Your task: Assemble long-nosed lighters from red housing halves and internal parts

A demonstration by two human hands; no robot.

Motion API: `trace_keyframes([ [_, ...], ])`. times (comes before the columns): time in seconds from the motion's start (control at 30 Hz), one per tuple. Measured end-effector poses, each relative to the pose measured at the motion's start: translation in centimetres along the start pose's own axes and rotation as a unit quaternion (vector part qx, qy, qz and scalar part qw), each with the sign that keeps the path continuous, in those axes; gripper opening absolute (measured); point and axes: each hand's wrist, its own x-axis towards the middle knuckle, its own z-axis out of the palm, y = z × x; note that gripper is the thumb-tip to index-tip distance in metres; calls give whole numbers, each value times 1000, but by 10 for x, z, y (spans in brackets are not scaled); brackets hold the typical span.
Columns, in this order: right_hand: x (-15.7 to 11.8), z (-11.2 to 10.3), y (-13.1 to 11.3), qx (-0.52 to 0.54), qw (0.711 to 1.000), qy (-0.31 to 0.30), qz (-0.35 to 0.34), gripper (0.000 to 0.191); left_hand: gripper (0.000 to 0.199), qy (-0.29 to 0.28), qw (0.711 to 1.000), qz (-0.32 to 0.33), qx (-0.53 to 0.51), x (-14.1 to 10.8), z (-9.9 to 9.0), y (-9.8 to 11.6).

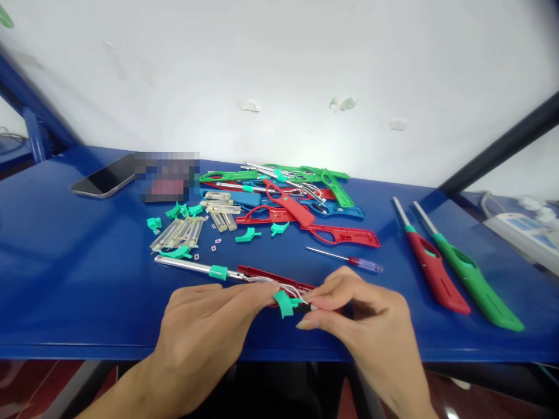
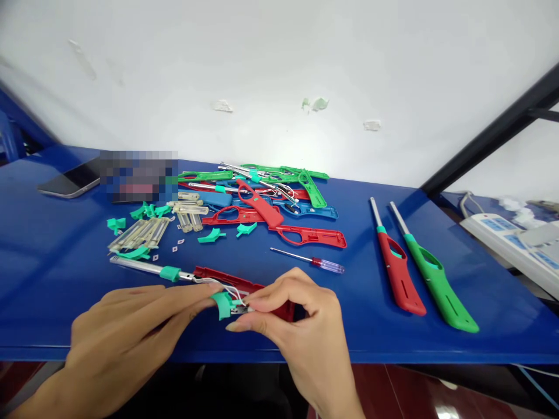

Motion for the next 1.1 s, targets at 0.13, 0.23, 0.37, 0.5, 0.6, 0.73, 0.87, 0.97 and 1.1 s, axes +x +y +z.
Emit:
trace_keyframes([
  [0.13,-1,-5,2,-83,996,19,-37,16,22,-9,999,38,0,15,2,-3],
  [0.23,-2,-5,4,-141,988,35,-57,14,25,-39,998,49,13,24,3,-8],
  [0.37,-3,1,9,-184,979,43,-81,15,29,-89,995,44,13,24,3,-15],
  [0.5,-3,7,9,-220,966,36,-128,21,32,-116,993,31,21,20,1,-20],
  [0.6,-4,9,8,-252,957,28,-143,18,32,-131,991,33,19,19,-1,-21],
  [0.73,-7,10,9,-283,945,20,-163,14,33,-148,989,21,18,20,-2,-20],
  [0.87,-9,11,12,-298,937,12,-179,7,37,-161,987,-7,11,21,2,-19],
  [0.97,-11,11,13,-307,931,12,-197,10,41,-163,986,-3,17,23,3,-19],
  [1.1,-16,10,15,-331,920,7,-211,10,46,-165,985,21,40,25,3,-19],
])
